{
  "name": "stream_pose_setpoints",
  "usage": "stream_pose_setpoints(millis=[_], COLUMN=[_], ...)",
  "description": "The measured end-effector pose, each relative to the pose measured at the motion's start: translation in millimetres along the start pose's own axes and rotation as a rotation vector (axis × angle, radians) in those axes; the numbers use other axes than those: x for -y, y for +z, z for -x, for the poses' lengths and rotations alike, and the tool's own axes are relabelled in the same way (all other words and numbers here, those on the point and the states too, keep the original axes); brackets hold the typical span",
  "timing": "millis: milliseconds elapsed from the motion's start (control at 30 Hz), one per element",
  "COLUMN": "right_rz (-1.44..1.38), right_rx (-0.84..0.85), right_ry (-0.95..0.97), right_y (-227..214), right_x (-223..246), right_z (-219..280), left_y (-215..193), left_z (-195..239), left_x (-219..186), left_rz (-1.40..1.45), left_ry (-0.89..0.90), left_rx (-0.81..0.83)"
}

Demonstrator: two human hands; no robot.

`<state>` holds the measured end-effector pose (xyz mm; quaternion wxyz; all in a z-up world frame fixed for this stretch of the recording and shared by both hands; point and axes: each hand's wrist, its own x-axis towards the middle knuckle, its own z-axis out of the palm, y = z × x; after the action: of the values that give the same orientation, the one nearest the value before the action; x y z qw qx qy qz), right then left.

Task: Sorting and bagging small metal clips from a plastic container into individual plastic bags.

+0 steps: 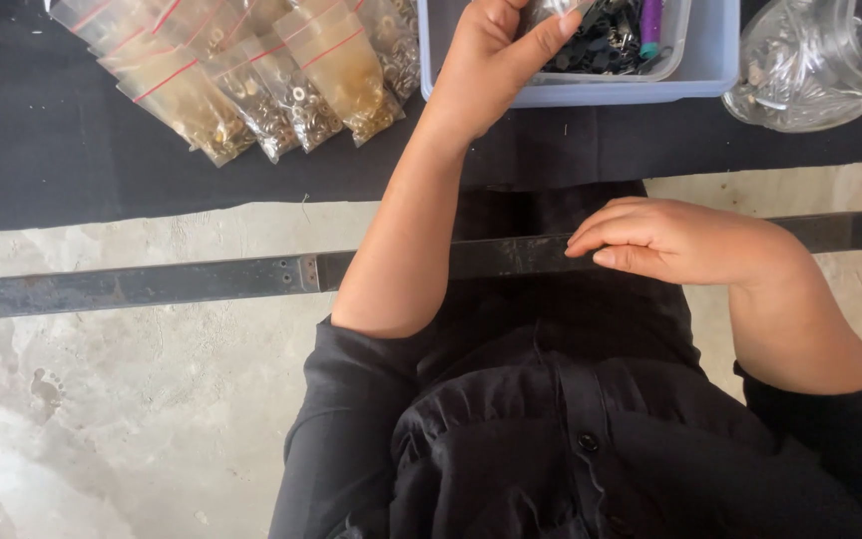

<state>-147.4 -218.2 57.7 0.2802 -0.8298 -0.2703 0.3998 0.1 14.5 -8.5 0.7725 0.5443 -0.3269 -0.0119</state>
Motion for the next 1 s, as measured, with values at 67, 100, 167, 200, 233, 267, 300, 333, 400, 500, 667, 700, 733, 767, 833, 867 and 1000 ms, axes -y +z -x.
stream_pose_setpoints(millis=[67, 100, 167, 200, 233, 267, 300, 333, 400, 500, 667, 700, 733, 767, 833, 867, 1000], right_rz=[-0.060, -0.055, -0.072, -0.065, -0.060, -0.054, -0.048, -0.045, -0.038, 0.201, 0.580, 0.586, 0.609, 0.625, 0.664, 0.703, 0.744], right_rx=[-0.060, -0.070, -0.070, -0.073, -0.170, -0.266, -0.267, -0.399, -0.534, -0.774, -0.927, -0.933, -0.913, -0.890, -0.889, -0.884, -0.729], right_ry=[-0.057, -0.055, -0.012, -0.013, -0.046, -0.079, -0.083, -0.131, -0.179, -0.141, -0.140, -0.145, -0.091, -0.036, -0.025, -0.011, 0.160], right_y=[-2.8, -4.8, -9.2, -16.4, -23.4, -30.2, -39.2, -48.4, -67.4, -94.8, -135.7, -139.3, -143.2, -144.9, -148.6, -149.5, -147.0], right_x=[6.4, 8.3, 12.3, 18.4, 24.7, 31.2, 37.3, 43.5, 57.2, 62.6, 4.8, 0.4, -4.4, -9.4, -17.2, -22.1, 6.1], right_z=[5.8, 7.1, 7.9, 11.0, 13.7, 16.5, 18.8, 21.4, 23.8, 15.5, -34.6, -44.9, -55.2, -66.3, -86.4, -95.7, -115.8], left_y=[2.4, 2.7, 1.5, 2.8, 3.8, 4.8, 3.4, 2.2, 1.1, -0.3, -10.3, -11.8, -13.1, -14.7, -15.6, -15.1, -10.4], left_z=[-3.3, -2.9, -0.6, -2.6, -3.5, -4.3, -3.2, -2.5, -1.9, -1.8, -1.1, -2.0, -2.9, -1.3, -2.1, -2.1, -2.2], left_x=[-8.2, -5.6, -0.5, -1.9, -3.6, -5.5, -2.9, -0.4, -0.2, -3.6, -7.4, -10.3, -12.9, -15.6, -13.5, -11.9, -15.5], left_rz=[-0.040, -0.039, 0.023, 0.021, 0.047, 0.073, 0.069, 0.076, 0.083, 0.356, 0.601, 0.598, 0.528, 0.458, 0.435, 0.416, 0.372], left_ry=[-0.019, -0.011, -0.022, -0.014, -0.022, -0.029, -0.023, -0.055, -0.083, 0.001, 0.096, 0.103, 0.097, 0.086, 0.081, 0.074, 0.031], left_rx=[0.022, 0.029, 0.017, 0.017, 0.020, 0.023, 0.022, -0.001, -0.021, -0.075, -0.158, -0.152, -0.170, -0.190, -0.187, -0.187, -0.151])
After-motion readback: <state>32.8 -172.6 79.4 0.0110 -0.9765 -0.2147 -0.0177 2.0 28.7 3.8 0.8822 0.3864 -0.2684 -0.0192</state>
